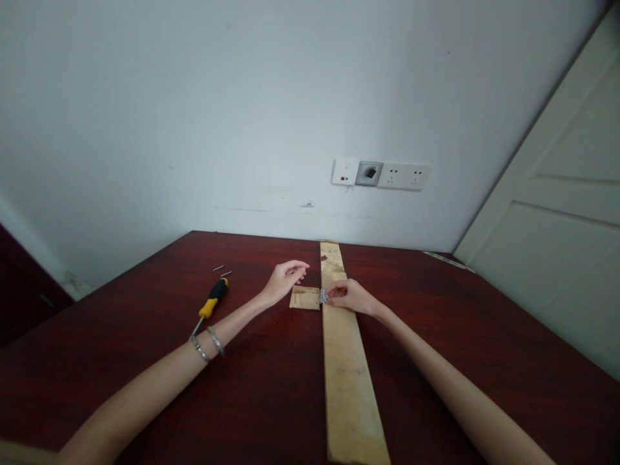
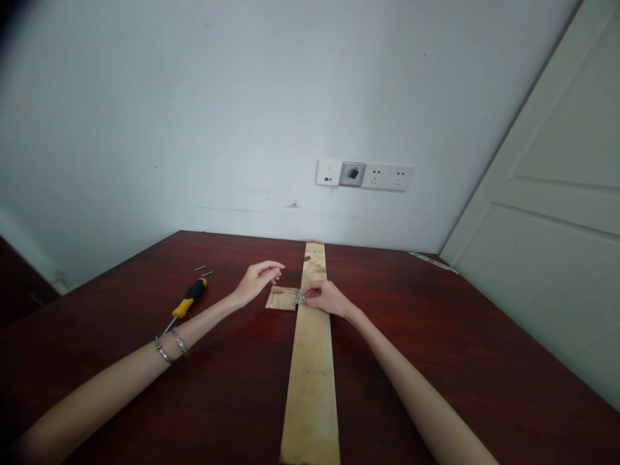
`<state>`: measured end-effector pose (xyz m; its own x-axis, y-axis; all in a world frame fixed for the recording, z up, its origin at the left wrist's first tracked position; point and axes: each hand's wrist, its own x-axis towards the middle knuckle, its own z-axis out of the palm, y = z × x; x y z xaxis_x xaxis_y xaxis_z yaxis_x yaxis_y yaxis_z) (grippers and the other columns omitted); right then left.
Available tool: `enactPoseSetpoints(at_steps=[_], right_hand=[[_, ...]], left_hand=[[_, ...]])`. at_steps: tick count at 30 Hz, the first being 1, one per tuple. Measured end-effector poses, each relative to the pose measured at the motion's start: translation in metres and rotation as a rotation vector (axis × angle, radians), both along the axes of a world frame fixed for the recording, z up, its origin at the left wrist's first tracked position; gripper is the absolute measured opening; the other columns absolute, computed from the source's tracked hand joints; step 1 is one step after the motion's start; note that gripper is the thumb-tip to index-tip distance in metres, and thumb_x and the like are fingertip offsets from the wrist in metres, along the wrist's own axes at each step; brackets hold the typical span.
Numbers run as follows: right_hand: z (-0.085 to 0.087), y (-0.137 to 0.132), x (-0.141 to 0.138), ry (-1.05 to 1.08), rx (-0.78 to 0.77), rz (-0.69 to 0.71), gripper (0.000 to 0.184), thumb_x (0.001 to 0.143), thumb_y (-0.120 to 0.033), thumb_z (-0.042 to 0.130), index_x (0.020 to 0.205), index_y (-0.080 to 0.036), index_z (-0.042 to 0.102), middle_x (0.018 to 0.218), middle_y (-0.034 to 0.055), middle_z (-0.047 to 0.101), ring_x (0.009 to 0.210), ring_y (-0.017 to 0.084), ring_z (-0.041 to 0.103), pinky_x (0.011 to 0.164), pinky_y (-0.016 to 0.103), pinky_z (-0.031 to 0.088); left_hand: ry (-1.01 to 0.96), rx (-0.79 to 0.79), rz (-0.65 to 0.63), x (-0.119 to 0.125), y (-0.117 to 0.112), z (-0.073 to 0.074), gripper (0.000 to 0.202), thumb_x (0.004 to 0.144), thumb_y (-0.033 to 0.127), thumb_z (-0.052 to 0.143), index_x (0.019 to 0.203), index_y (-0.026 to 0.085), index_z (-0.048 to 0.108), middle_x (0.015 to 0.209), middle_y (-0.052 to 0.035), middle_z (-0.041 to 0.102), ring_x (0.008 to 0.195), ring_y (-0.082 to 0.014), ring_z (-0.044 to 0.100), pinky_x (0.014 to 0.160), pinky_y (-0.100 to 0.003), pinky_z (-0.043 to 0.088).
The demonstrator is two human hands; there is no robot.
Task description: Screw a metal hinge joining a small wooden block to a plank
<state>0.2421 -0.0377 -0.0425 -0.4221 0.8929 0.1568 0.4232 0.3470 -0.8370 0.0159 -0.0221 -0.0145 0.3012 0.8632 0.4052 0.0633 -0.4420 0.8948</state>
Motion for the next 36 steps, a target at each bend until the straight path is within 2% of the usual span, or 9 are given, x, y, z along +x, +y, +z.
enactPoseSetpoints(at_steps=[5, 10, 12, 14, 17, 20, 25, 31, 36], right_hand=[[0.001, 0.002, 0.002, -0.008, 0.0, -0.012, 0.019, 0.068, -0.03, 0.067, 0.081, -0.015, 0.071, 0.07, 0.0017, 0.067, 0.064, 0.013, 0.058, 0.063, 0.027, 0.047], [0.001, 0.004, 0.005, 0.002, -0.024, 0.031, 0.019, 0.069, -0.027, 0.066, 0.082, -0.015, 0.07, 0.072, 0.002, 0.067, 0.066, 0.014, 0.058, 0.065, 0.028, 0.047], [0.002, 0.003, 0.006, -0.003, -0.025, 0.03, 0.019, 0.068, -0.026, 0.065, 0.083, -0.015, 0.07, 0.071, 0.0018, 0.066, 0.066, 0.015, 0.058, 0.066, 0.029, 0.047], [0.003, 0.003, 0.006, -0.014, -0.025, 0.018, 0.019, 0.068, -0.025, 0.065, 0.083, -0.014, 0.07, 0.072, 0.0019, 0.066, 0.067, 0.015, 0.058, 0.066, 0.029, 0.047], [0.005, 0.003, 0.007, -0.029, -0.025, -0.003, 0.019, 0.068, -0.024, 0.064, 0.082, -0.014, 0.07, 0.073, 0.0025, 0.066, 0.069, 0.016, 0.059, 0.068, 0.029, 0.047], [0.006, 0.005, 0.008, -0.057, -0.014, -0.011, 0.02, 0.069, -0.025, 0.062, 0.083, -0.014, 0.07, 0.076, 0.0036, 0.067, 0.072, 0.017, 0.06, 0.07, 0.029, 0.047], [0.009, 0.005, 0.011, -0.073, -0.002, -0.007, 0.022, 0.07, -0.025, 0.059, 0.084, -0.012, 0.07, 0.08, 0.0057, 0.069, 0.074, 0.018, 0.061, 0.072, 0.03, 0.047], [0.01, 0.003, 0.01, -0.065, 0.012, -0.008, 0.022, 0.07, -0.025, 0.059, 0.084, -0.012, 0.07, 0.081, 0.0064, 0.07, 0.075, 0.019, 0.062, 0.071, 0.03, 0.047], [0.014, 0.0, 0.009, -0.065, 0.041, -0.022, 0.022, 0.071, -0.025, 0.057, 0.083, -0.013, 0.071, 0.079, 0.0056, 0.07, 0.073, 0.019, 0.061, 0.07, 0.03, 0.047]], left_hand=[[0.097, 0.051, 0.026, -0.022, 0.011, 0.017, 0.027, 0.076, 0.033, 0.059, 0.093, 0.014, 0.066, 0.082, -0.006, 0.065, 0.073, -0.0157, 0.06, 0.06, -0.025, 0.048], [0.378, 0.156, 0.214, -0.086, 0.055, 0.03, 0.027, 0.073, 0.029, 0.057, 0.093, 0.014, 0.066, 0.083, -0.0064, 0.066, 0.076, -0.0174, 0.06, 0.066, -0.027, 0.048], [0.589, 0.166, 0.335, -0.119, 0.076, 0.031, 0.025, 0.07, 0.025, 0.058, 0.091, 0.014, 0.066, 0.087, -0.0069, 0.066, 0.08, -0.018, 0.061, 0.071, -0.026, 0.047], [0.887, 0.106, 0.463, -0.152, 0.091, 0.028, 0.021, 0.068, 0.023, 0.058, 0.086, 0.016, 0.067, 0.087, -0.0055, 0.067, 0.08, -0.0174, 0.061, 0.07, -0.023, 0.045], [1.039, 0.014, 0.538, -0.193, 0.101, 0.022, 0.011, 0.062, 0.018, 0.06, 0.072, 0.015, 0.064, 0.075, -0.0043, 0.066, 0.074, -0.0184, 0.061, 0.065, -0.023, 0.042], [1.152, -0.08, 0.578, -0.218, 0.1, 0.013, 0.008, 0.058, 0.018, 0.062, 0.066, 0.015, 0.061, 0.071, -0.0034, 0.065, 0.07, -0.0182, 0.06, 0.06, -0.022, 0.04], [1.298, -0.157, 0.555, -0.228, 0.093, 0.003, 0.008, 0.064, 0.022, 0.061, 0.069, 0.016, 0.062, 0.079, -0.0063, 0.067, 0.074, -0.0193, 0.06, 0.058, -0.022, 0.039], [1.385, -0.121, 0.521, -0.219, 0.087, 0.007, 0.01, 0.07, 0.021, 0.057, 0.074, 0.017, 0.064, 0.089, -0.0073, 0.067, 0.081, -0.0198, 0.06, 0.063, -0.023, 0.04], [1.387, -0.085, 0.533, -0.214, 0.086, 0.003, 0.007, 0.068, 0.021, 0.059, 0.069, 0.016, 0.063, 0.086, -0.0091, 0.067, 0.081, -0.0212, 0.06, 0.062, -0.023, 0.04]])
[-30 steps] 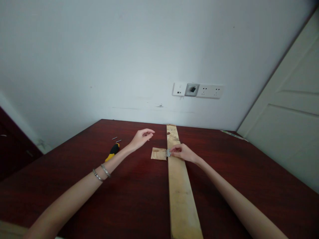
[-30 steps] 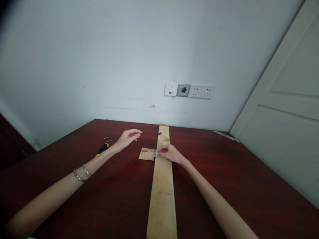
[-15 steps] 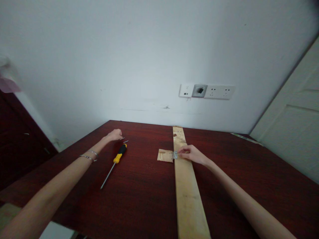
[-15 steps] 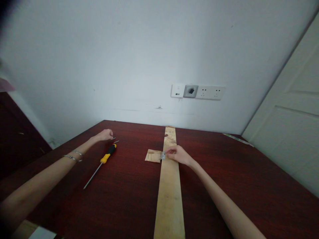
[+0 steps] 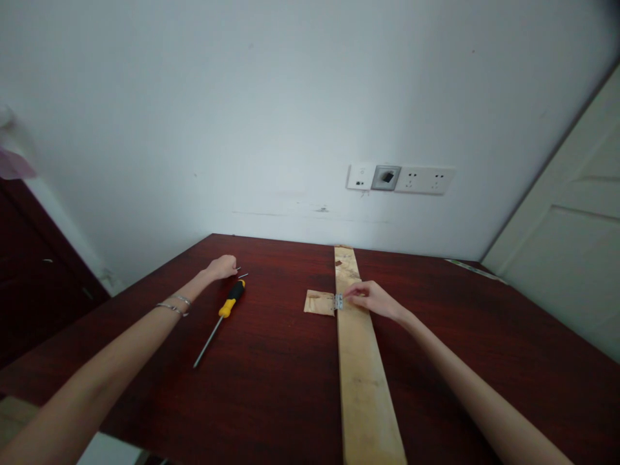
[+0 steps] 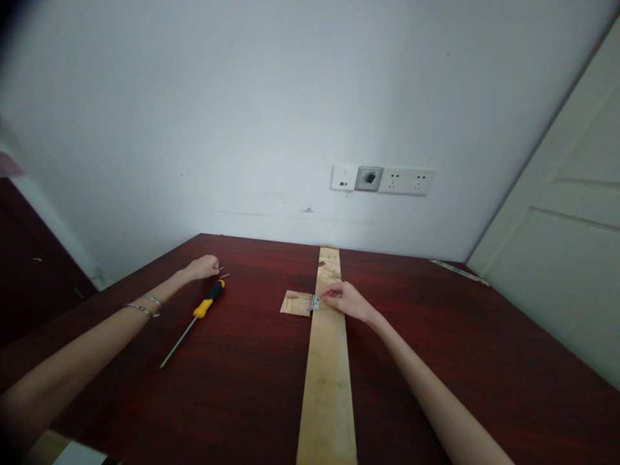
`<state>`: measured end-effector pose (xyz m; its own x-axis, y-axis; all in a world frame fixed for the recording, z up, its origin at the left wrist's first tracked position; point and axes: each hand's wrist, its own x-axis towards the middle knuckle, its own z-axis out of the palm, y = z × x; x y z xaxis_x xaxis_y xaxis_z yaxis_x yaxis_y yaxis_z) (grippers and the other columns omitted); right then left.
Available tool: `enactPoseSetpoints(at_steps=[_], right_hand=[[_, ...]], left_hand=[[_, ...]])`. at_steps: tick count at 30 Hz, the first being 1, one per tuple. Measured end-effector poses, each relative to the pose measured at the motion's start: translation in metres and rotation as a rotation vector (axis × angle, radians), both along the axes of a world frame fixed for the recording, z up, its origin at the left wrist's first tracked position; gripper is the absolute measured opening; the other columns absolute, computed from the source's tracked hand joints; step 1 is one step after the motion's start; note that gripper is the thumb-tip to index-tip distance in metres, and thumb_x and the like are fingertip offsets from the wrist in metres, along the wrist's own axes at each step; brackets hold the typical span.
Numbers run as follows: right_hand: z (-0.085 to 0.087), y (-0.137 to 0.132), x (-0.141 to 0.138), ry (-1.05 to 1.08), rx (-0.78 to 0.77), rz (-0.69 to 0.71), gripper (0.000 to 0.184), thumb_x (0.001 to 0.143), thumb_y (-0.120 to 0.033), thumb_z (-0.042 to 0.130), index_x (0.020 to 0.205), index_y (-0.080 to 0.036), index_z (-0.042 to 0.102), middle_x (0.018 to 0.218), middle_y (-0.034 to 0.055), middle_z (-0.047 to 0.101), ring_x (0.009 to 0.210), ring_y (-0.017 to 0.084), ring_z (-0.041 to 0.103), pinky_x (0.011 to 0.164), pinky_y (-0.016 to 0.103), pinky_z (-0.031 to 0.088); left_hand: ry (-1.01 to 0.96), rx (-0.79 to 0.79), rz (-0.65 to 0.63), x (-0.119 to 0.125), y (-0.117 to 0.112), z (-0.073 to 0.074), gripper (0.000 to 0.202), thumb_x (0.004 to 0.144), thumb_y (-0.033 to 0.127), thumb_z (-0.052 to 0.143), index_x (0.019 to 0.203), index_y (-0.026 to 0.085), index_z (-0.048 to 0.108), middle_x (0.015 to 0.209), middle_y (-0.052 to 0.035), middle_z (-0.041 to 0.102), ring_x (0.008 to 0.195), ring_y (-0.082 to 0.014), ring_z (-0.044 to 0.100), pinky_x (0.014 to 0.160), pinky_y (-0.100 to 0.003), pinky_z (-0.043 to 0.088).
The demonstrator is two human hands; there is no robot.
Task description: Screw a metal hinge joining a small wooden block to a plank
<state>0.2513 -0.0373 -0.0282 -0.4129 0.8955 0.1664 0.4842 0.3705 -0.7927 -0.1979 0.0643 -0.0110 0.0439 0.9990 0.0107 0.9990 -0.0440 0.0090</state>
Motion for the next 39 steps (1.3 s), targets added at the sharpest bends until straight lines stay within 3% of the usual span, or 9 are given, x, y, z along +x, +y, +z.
enactPoseSetpoints(at_steps=[4, 8, 12, 15, 19, 22, 27, 34, 39], right_hand=[[0.005, -0.001, 0.0, 0.006, 0.043, -0.024, 0.021, 0.071, -0.027, 0.057, 0.079, -0.014, 0.072, 0.079, 0.0052, 0.071, 0.074, 0.019, 0.062, 0.069, 0.03, 0.046], [0.004, 0.003, 0.001, 0.033, 0.04, -0.043, 0.021, 0.072, -0.027, 0.057, 0.08, -0.015, 0.072, 0.08, 0.0049, 0.071, 0.074, 0.019, 0.062, 0.067, 0.029, 0.047], [0.004, 0.004, -0.001, 0.104, 0.042, -0.1, 0.024, 0.072, -0.03, 0.058, 0.086, -0.014, 0.069, 0.081, 0.0055, 0.068, 0.072, 0.017, 0.06, 0.061, 0.027, 0.047], [0.01, 0.001, -0.006, 0.169, 0.061, -0.142, 0.03, 0.073, -0.032, 0.058, 0.094, -0.013, 0.067, 0.079, 0.0049, 0.066, 0.07, 0.016, 0.059, 0.059, 0.027, 0.047], [0.022, -0.007, -0.014, 0.226, 0.109, -0.152, 0.031, 0.074, -0.033, 0.058, 0.096, -0.014, 0.066, 0.077, 0.0038, 0.064, 0.068, 0.015, 0.057, 0.059, 0.026, 0.047], [0.029, -0.012, -0.02, 0.261, 0.135, -0.146, 0.029, 0.075, -0.033, 0.058, 0.095, -0.015, 0.067, 0.077, 0.0037, 0.064, 0.068, 0.014, 0.056, 0.059, 0.026, 0.046], [0.036, -0.019, -0.029, 0.331, 0.126, -0.153, 0.032, 0.074, -0.033, 0.059, 0.099, -0.015, 0.065, 0.076, 0.0036, 0.063, 0.07, 0.015, 0.057, 0.058, 0.026, 0.047], [0.036, -0.022, -0.034, 0.323, 0.128, -0.16, 0.032, 0.071, -0.028, 0.06, 0.1, -0.016, 0.064, 0.075, 0.003, 0.064, 0.071, 0.015, 0.058, 0.061, 0.026, 0.047], [0.031, -0.019, -0.033, 0.329, 0.155, -0.156, 0.025, 0.071, -0.03, 0.062, 0.091, -0.017, 0.068, 0.081, 0.0052, 0.067, 0.074, 0.017, 0.061, 0.062, 0.027, 0.049]], left_hand=[[-0.05, 0.062, -0.041, 0.009, -0.001, -0.002, 0.005, 0.066, 0.02, 0.06, 0.064, 0.016, 0.062, 0.077, -0.0073, 0.065, 0.078, -0.021, 0.06, 0.061, -0.023, 0.04], [-0.156, 0.175, -0.148, 0.038, 0.0, 0.006, 0.008, 0.069, 0.022, 0.057, 0.07, 0.017, 0.063, 0.081, -0.0063, 0.065, 0.081, -0.0199, 0.059, 0.067, -0.024, 0.042], [-0.307, 0.29, -0.309, 0.096, -0.005, 0.012, 0.013, 0.075, 0.024, 0.053, 0.078, 0.017, 0.063, 0.089, -0.004, 0.063, 0.081, -0.0152, 0.059, 0.074, -0.023, 0.043], [-0.701, 0.391, -0.523, 0.149, -0.023, 0.011, 0.007, 0.072, 0.019, 0.055, 0.072, 0.014, 0.061, 0.078, -0.0034, 0.061, 0.073, -0.0149, 0.057, 0.069, -0.025, 0.045], [-1.003, 0.313, -0.677, 0.211, -0.056, 0.004, 0.008, 0.074, 0.019, 0.057, 0.07, 0.013, 0.06, 0.073, -0.0022, 0.058, 0.067, -0.0127, 0.054, 0.064, -0.024, 0.044], [-1.187, 0.229, -0.729, 0.238, -0.076, -0.002, 0.01, 0.076, 0.021, 0.058, 0.072, 0.013, 0.06, 0.075, -0.0029, 0.058, 0.07, -0.0132, 0.055, 0.067, -0.025, 0.046], [-1.33, 0.181, -0.743, 0.249, -0.093, -0.008, 0.011, 0.079, 0.024, 0.059, 0.076, 0.013, 0.061, 0.079, -0.0035, 0.057, 0.076, -0.0143, 0.056, 0.071, -0.026, 0.046], [-1.34, 0.243, -0.723, 0.247, -0.097, -0.01, 0.011, 0.08, 0.024, 0.059, 0.076, 0.014, 0.061, 0.08, -0.0035, 0.056, 0.076, -0.0143, 0.055, 0.069, -0.026, 0.046], [-1.321, 0.234, -0.728, 0.249, -0.098, -0.01, 0.011, 0.08, 0.025, 0.058, 0.077, 0.015, 0.061, 0.082, -0.0047, 0.056, 0.078, -0.0156, 0.056, 0.07, -0.027, 0.048]])
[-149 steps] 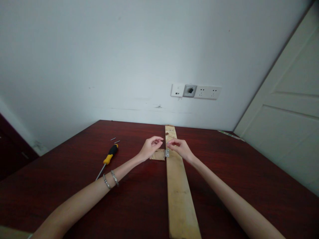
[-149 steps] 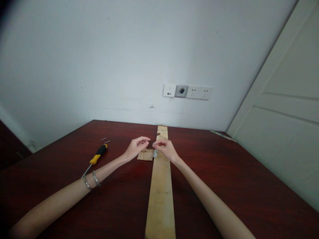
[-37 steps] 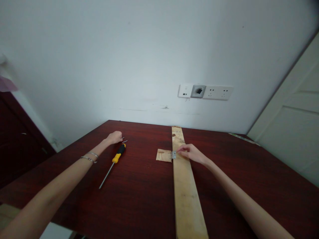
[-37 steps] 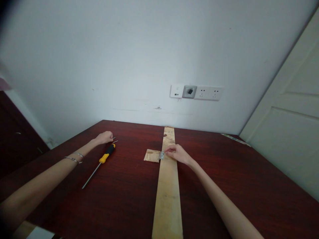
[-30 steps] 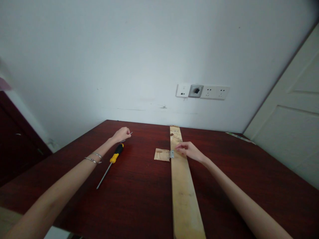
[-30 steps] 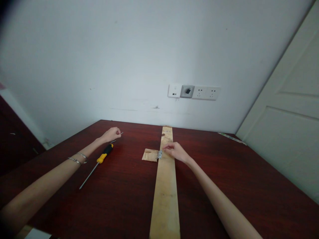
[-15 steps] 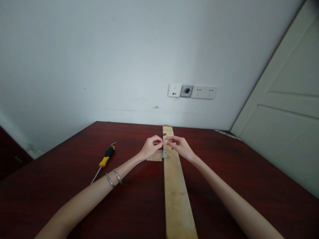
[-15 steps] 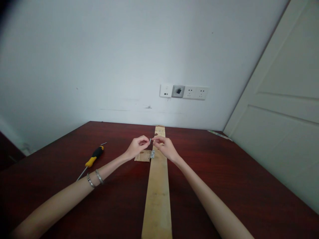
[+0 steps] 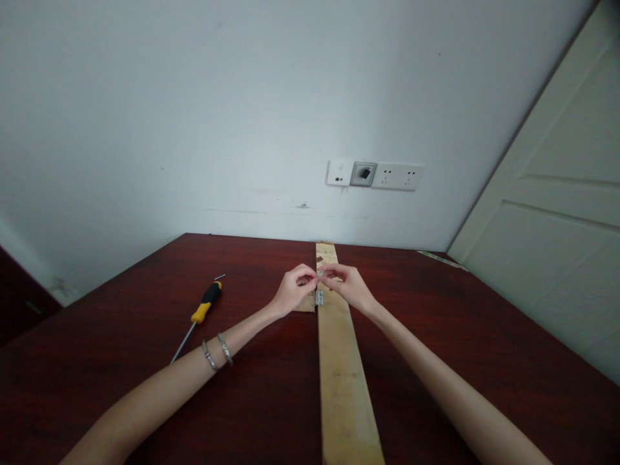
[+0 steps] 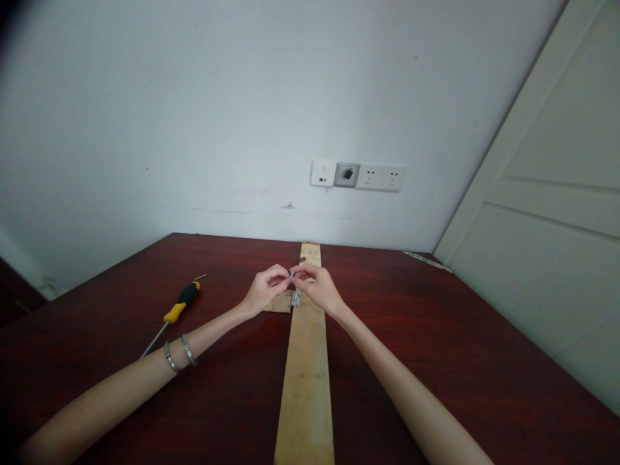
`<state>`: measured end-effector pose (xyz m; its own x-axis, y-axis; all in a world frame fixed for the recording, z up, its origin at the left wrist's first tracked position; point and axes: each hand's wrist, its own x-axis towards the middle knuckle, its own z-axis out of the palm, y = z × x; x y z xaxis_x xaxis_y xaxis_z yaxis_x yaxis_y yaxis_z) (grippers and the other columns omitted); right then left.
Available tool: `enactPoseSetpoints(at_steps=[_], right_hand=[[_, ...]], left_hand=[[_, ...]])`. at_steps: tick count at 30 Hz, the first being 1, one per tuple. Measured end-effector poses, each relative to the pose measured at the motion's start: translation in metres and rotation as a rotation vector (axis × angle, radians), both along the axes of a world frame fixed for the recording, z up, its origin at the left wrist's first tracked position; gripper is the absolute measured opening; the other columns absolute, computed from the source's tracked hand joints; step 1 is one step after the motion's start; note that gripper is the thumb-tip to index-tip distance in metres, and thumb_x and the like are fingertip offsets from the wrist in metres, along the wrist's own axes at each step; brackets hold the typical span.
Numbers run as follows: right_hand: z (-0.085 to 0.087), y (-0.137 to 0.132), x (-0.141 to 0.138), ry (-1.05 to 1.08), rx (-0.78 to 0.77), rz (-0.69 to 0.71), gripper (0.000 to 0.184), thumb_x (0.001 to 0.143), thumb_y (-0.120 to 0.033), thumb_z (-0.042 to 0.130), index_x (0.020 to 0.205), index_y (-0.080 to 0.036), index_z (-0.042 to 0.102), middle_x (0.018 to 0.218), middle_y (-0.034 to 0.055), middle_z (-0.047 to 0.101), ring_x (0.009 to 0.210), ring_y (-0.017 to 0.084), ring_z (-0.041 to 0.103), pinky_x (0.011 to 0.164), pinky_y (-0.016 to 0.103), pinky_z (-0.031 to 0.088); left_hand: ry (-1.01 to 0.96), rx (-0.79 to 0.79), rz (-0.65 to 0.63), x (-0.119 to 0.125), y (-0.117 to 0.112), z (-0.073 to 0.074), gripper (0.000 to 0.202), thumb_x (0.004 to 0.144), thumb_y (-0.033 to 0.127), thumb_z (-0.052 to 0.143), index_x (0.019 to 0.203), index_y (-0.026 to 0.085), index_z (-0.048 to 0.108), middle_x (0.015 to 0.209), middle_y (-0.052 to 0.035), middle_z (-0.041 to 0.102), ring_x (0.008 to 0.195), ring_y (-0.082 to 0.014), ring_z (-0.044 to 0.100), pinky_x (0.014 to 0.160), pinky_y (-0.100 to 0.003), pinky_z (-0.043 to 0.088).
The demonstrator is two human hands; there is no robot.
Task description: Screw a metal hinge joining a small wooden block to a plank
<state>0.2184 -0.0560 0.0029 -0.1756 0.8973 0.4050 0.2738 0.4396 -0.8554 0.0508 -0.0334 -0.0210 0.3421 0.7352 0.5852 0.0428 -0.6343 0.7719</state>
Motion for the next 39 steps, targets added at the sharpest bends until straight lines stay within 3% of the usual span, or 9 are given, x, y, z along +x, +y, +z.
enactPoseSetpoints(at_steps=[5, 12, 16, 20, 24, 32, 39], right_hand=[[-0.003, -0.001, -0.001, -0.008, 0.033, -0.03, 0.022, 0.071, -0.034, 0.064, 0.083, -0.016, 0.069, 0.082, 0.0063, 0.069, 0.075, 0.017, 0.062, 0.066, 0.028, 0.049], [-0.008, 0.003, 0.001, -0.021, 0.054, -0.051, 0.023, 0.072, -0.037, 0.064, 0.08, -0.016, 0.068, 0.079, 0.0062, 0.068, 0.072, 0.017, 0.061, 0.06, 0.027, 0.048], [-0.015, 0.011, 0.008, -0.027, 0.03, -0.086, 0.024, 0.07, -0.039, 0.065, 0.077, -0.016, 0.068, 0.079, 0.0057, 0.068, 0.072, 0.017, 0.061, 0.06, 0.027, 0.048], [-0.023, 0.019, 0.016, -0.018, -0.016, -0.124, 0.027, 0.068, -0.04, 0.065, 0.076, -0.015, 0.067, 0.078, 0.0066, 0.068, 0.072, 0.018, 0.061, 0.059, 0.027, 0.047], [-0.029, 0.023, 0.022, -0.041, -0.035, -0.137, 0.028, 0.068, -0.042, 0.065, 0.075, -0.015, 0.067, 0.077, 0.006, 0.068, 0.071, 0.018, 0.061, 0.06, 0.028, 0.047], [-0.039, 0.029, 0.03, -0.083, -0.025, -0.134, 0.026, 0.07, -0.04, 0.063, 0.077, -0.015, 0.067, 0.08, 0.0064, 0.068, 0.071, 0.018, 0.06, 0.061, 0.028, 0.046], [-0.042, 0.029, 0.03, -0.066, -0.02, -0.117, 0.026, 0.069, -0.04, 0.062, 0.075, -0.015, 0.067, 0.079, 0.0059, 0.069, 0.071, 0.018, 0.061, 0.064, 0.029, 0.047]], left_hand=[[-0.04, -0.004, -0.005, 0.0, 0.001, -0.002, 0.009, 0.079, 0.024, 0.059, 0.077, 0.015, 0.061, 0.083, -0.005, 0.055, 0.079, -0.0156, 0.055, 0.07, -0.027, 0.047], [0.048, -0.001, -0.016, -0.001, 0.005, 0.001, 0.013, 0.079, 0.027, 0.058, 0.082, 0.014, 0.062, 0.086, -0.0056, 0.055, 0.077, -0.015, 0.055, 0.066, -0.026, 0.047], [0.343, -0.022, 0.022, -0.012, 0.017, 0.001, 0.025, 0.073, 0.029, 0.064, 0.095, 0.014, 0.063, 0.095, -0.0081, 0.057, 0.083, -0.0181, 0.055, 0.071, -0.029, 0.046], [0.768, 0.002, -0.027, -0.027, 0.026, -0.002, 0.066, 0.063, 0.047, 0.073, 0.117, 0.013, 0.055, 0.11, -0.0139, 0.054, 0.105, -0.0291, 0.049, 0.087, -0.037, 0.041], [0.989, 0.034, -0.008, -0.033, 0.028, -0.008, 0.09, 0.055, 0.06, 0.073, 0.127, 0.012, 0.047, 0.118, -0.0163, 0.05, 0.112, -0.0352, 0.042, 0.09, -0.04, 0.037], [1.065, 0.04, -0.021, -0.034, 0.031, -0.011, 0.082, 0.058, 0.059, 0.07, 0.124, 0.015, 0.052, 0.114, -0.0126, 0.048, 0.107, -0.0309, 0.042, 0.088, -0.037, 0.037], [1.011, 0.034, -0.031, -0.035, 0.032, -0.014, 0.069, 0.059, 0.055, 0.072, 0.115, 0.019, 0.057, 0.11, -0.0094, 0.048, 0.104, -0.0286, 0.042, 0.089, -0.038, 0.036]])
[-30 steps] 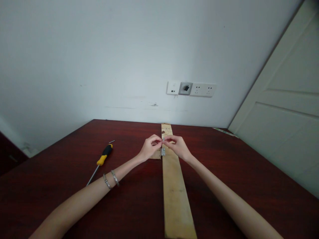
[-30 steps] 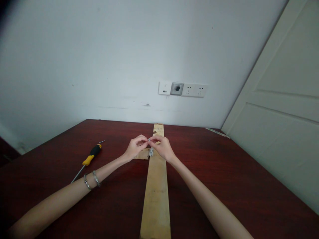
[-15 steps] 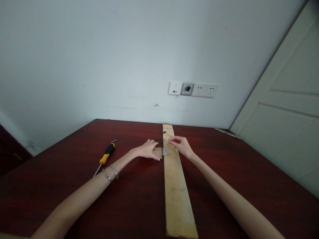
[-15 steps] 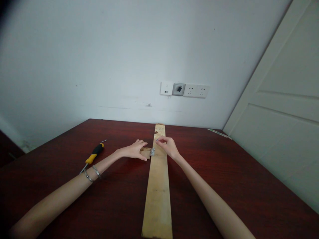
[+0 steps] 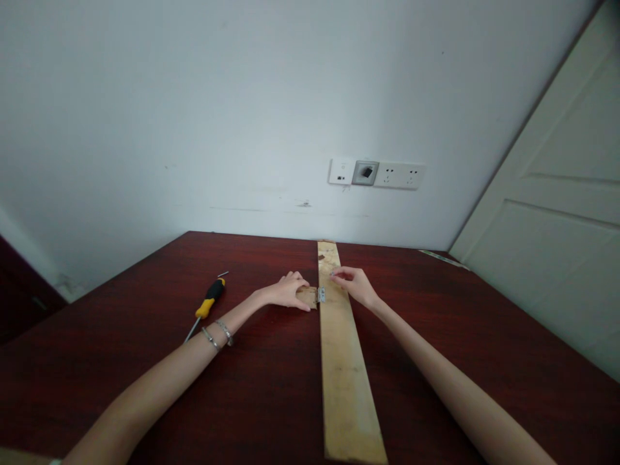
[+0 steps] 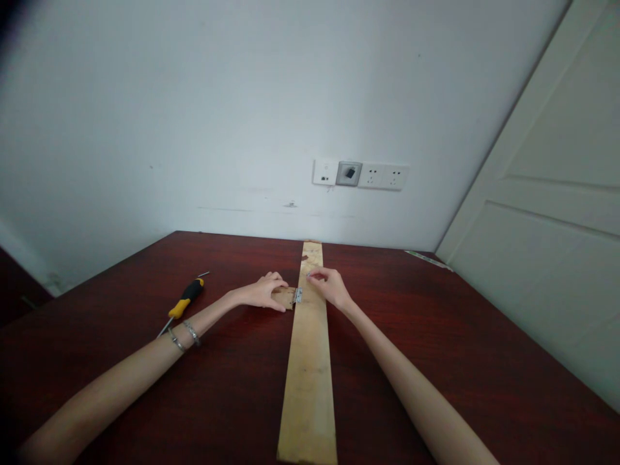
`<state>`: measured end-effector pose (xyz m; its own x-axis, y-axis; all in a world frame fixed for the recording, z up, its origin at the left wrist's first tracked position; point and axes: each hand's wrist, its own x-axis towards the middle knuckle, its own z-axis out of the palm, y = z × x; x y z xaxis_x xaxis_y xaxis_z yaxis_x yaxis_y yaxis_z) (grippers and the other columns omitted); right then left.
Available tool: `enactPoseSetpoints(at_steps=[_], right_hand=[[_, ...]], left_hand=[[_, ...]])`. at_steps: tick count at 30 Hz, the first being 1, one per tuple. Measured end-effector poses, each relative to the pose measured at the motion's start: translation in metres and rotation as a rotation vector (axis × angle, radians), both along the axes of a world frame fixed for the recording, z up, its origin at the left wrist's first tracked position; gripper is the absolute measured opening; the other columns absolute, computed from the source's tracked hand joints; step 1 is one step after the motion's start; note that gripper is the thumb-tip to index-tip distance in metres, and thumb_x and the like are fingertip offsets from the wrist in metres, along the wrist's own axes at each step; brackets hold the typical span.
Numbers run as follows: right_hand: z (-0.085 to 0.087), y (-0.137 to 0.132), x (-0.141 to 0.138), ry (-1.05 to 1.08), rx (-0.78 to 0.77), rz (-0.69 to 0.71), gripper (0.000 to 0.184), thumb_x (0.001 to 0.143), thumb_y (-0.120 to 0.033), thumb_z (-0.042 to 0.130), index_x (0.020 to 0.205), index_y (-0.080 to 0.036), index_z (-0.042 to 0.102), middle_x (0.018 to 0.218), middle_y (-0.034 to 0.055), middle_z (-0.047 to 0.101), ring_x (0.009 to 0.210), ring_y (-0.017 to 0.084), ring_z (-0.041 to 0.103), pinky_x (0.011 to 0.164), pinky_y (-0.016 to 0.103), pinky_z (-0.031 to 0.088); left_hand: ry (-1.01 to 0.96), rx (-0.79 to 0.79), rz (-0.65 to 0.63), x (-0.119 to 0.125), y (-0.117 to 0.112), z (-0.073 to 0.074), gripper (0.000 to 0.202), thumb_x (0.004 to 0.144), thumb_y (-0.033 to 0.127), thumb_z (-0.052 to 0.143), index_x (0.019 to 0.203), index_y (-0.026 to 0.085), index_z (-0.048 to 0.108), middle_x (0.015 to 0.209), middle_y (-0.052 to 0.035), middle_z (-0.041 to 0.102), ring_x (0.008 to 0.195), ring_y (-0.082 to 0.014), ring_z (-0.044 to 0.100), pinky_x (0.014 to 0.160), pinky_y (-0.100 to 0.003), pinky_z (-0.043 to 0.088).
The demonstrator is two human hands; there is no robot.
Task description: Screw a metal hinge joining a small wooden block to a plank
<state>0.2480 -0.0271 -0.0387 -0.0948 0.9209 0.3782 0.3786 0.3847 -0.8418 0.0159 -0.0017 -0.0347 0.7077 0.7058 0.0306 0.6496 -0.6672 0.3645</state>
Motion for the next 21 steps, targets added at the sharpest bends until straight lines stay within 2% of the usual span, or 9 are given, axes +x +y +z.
enactPoseSetpoints(at_steps=[8, 21], right_hand=[[-0.0038, 0.0002, 0.0008, -0.038, 0.011, -0.008, 0.022, 0.07, -0.036, 0.061, 0.078, -0.015, 0.067, 0.08, 0.0049, 0.069, 0.071, 0.017, 0.061, 0.07, 0.031, 0.047], [-0.0032, -0.004, -0.0036, -0.089, 0.018, 0.016, 0.023, 0.073, -0.035, 0.06, 0.078, -0.015, 0.068, 0.079, 0.0058, 0.07, 0.074, 0.019, 0.062, 0.071, 0.031, 0.047]], left_hand=[[-0.048, 0.006, -0.028, -0.004, 0.0037, -0.0001, 0.069, 0.06, 0.056, 0.072, 0.115, 0.017, 0.058, 0.106, -0.0095, 0.051, 0.102, -0.028, 0.044, 0.087, -0.037, 0.036], [-0.006, 0.037, -0.038, -0.0022, 0.0026, 0.0011, 0.069, 0.061, 0.058, 0.071, 0.115, 0.018, 0.057, 0.105, -0.0094, 0.051, 0.1, -0.028, 0.044, 0.084, -0.036, 0.037]])
